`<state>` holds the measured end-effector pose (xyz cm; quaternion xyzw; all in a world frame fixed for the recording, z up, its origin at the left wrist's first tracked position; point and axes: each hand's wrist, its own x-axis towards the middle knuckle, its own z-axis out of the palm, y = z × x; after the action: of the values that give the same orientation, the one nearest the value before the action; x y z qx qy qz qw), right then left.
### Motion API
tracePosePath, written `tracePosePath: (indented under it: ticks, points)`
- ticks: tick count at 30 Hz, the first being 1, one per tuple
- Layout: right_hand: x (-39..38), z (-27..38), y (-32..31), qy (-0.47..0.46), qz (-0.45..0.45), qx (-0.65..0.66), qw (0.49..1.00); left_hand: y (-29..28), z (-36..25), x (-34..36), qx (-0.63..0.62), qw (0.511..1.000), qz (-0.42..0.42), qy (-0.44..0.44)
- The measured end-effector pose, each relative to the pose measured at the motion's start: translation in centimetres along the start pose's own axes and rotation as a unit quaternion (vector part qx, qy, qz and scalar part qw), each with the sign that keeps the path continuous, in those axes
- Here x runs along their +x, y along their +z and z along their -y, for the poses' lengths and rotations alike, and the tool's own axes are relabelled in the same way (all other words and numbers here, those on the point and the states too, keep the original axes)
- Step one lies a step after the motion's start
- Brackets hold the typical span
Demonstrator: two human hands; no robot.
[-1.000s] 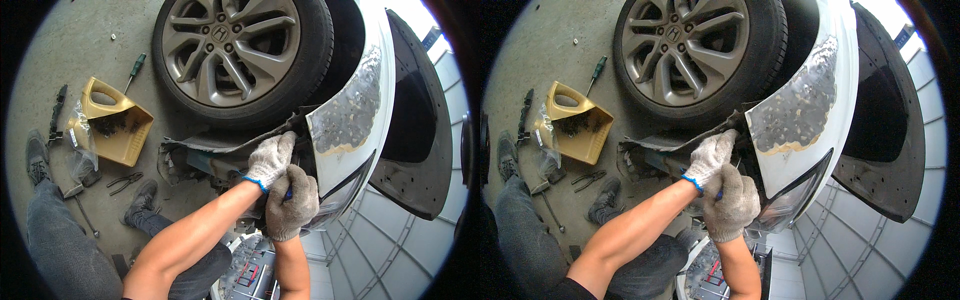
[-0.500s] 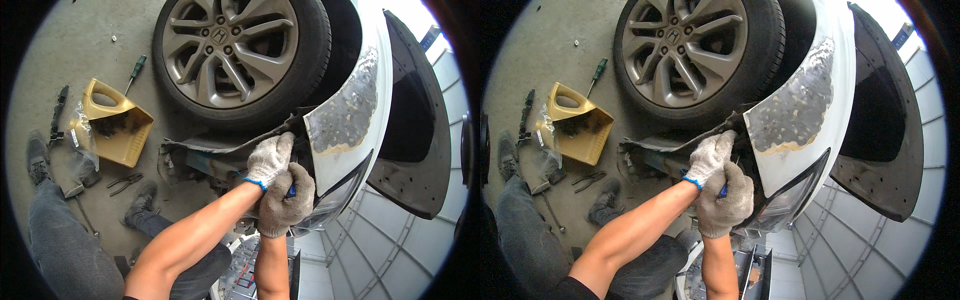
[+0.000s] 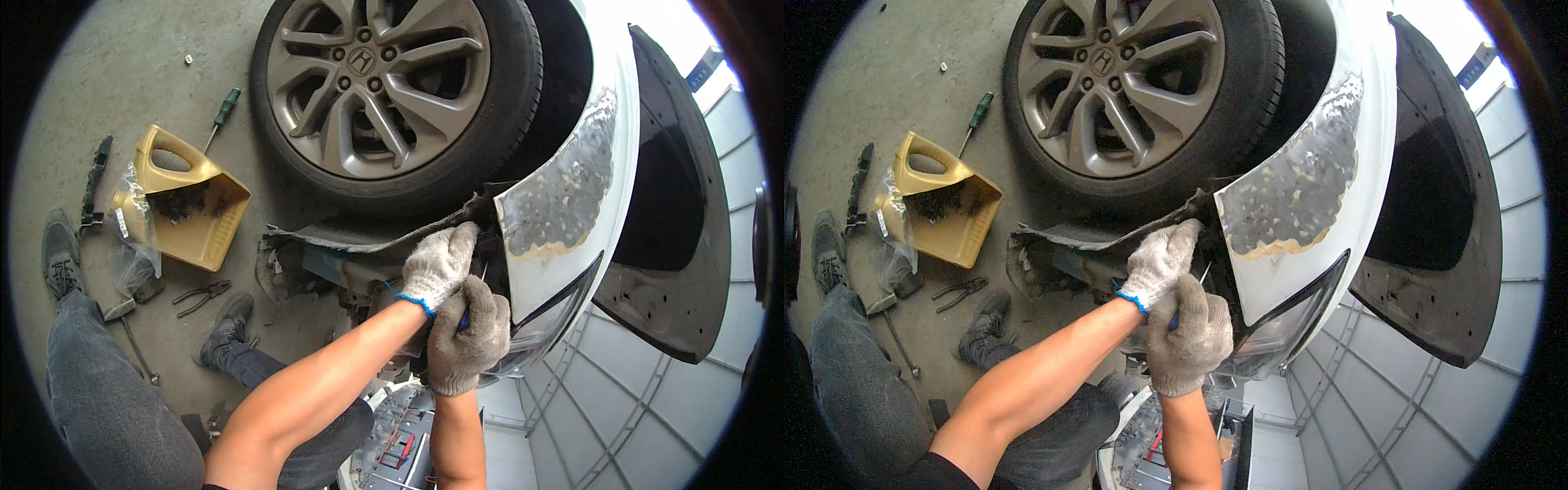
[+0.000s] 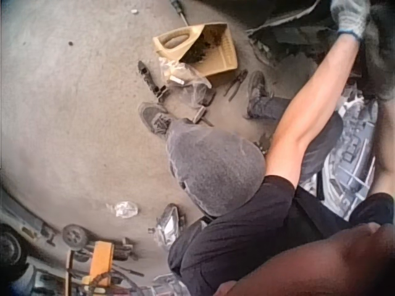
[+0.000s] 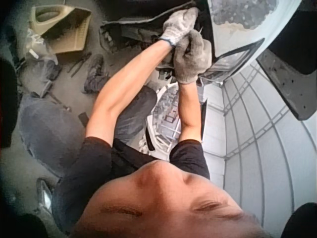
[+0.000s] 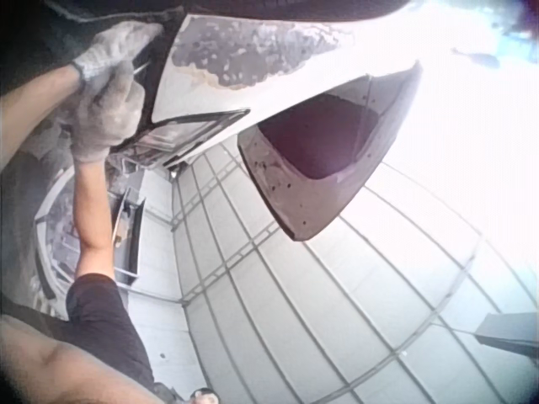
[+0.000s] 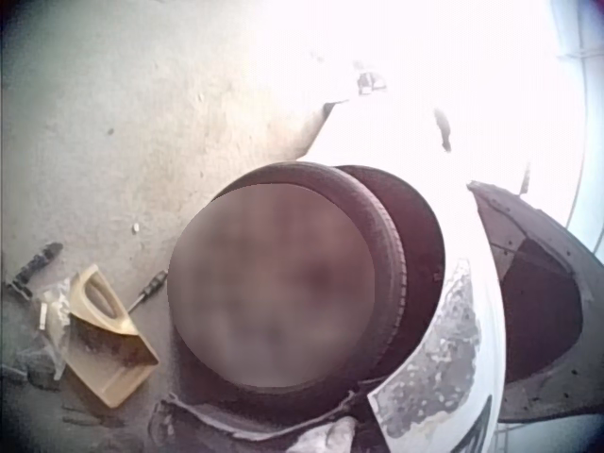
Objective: The person is repairing a damaged front bumper on a white car. They use a screwdriver to pry and remove broken plastic clips and trim pieces from the bumper area, then use pliers and a hammer to extract remaining fasteners and damaged sections.
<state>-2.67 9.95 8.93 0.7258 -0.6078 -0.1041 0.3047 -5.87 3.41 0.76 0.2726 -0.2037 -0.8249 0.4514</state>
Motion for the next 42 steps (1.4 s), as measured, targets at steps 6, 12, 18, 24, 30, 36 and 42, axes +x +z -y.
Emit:
tracePosePath:
  ticks: [6,12,18,24,30,36,42]
  points:
    - [-0.4,0.7,0.7,0.025,-0.011,0.0,1.0,0.3,0.5,0.3,0.003,1.0,-0.015,-0.006]
    - [0.5,-0.1,0.3,0.008,-0.019,0.026,0.999,-0.1,-0.3,0.1,0.006,1.0,-0.002,-0.007]
    - [1.7,-0.6,-1.0,0.024,-0.019,0.068,0.997,-0.2,-0.4,-0.4,0.012,1.0,-0.011,0.006]
    - [2.5,-1.1,-2.1,0.072,0.013,0.122,0.99,-0.5,-0.5,-0.7,0.005,1.0,-0.006,0.031]
    - [2.8,-1.5,-2.4,0.054,0.02,0.116,0.992,-0.5,-0.6,-0.5,-0.007,1.0,0.006,0.009]
    - [3.1,-1.5,-2.4,0.066,0.013,0.123,0.99,-0.5,-0.4,-0.4,-0.002,1.0,0.016,0.004]
    - [2.7,-1.8,-1.8,0.076,-0.009,0.142,0.987,0.1,0.3,-0.3,-0.004,0.998,-0.022,0.054]
